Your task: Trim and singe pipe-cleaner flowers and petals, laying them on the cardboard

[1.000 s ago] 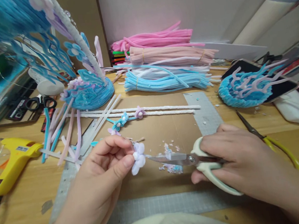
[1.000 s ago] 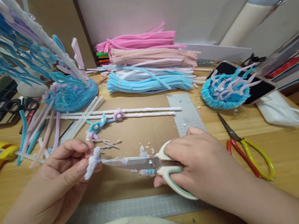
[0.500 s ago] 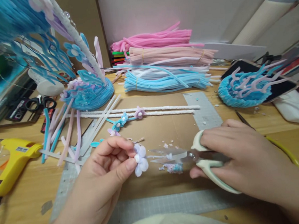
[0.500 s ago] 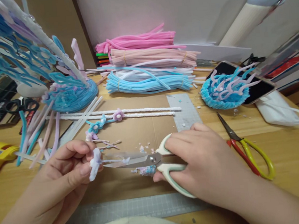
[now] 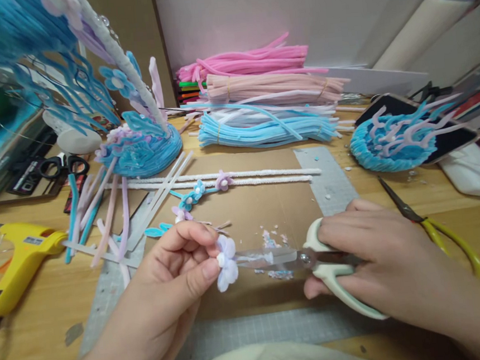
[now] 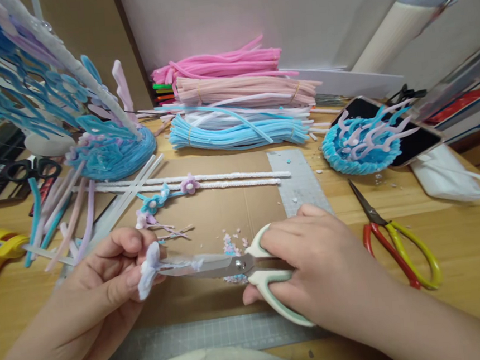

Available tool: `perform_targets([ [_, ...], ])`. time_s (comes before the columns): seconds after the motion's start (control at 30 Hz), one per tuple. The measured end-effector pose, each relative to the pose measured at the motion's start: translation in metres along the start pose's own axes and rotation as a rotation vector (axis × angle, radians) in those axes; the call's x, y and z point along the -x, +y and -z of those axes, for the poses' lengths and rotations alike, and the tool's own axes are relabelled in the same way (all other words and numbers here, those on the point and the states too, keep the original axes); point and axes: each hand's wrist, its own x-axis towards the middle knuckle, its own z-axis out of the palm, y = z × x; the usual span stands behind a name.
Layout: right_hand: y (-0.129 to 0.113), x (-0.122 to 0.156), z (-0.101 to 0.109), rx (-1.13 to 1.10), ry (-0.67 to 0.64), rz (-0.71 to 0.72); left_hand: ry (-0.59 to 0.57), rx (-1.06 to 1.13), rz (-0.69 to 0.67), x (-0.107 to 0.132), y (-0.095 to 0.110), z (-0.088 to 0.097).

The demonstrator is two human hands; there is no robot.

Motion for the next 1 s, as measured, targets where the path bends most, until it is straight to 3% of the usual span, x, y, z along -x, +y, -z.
perform_targets([
  [0.83,-0.0018,0.0019,0.0037,-0.077,-0.034,-0.02,-0.027,0.023,0.0,0.0008,0.0004,0.0013],
  [1.0,-0.0009,-0.0001,0.0042,0.026,-0.003,0.015,-0.04,0.026,0.024,-0.0003,-0.0004,0.002],
])
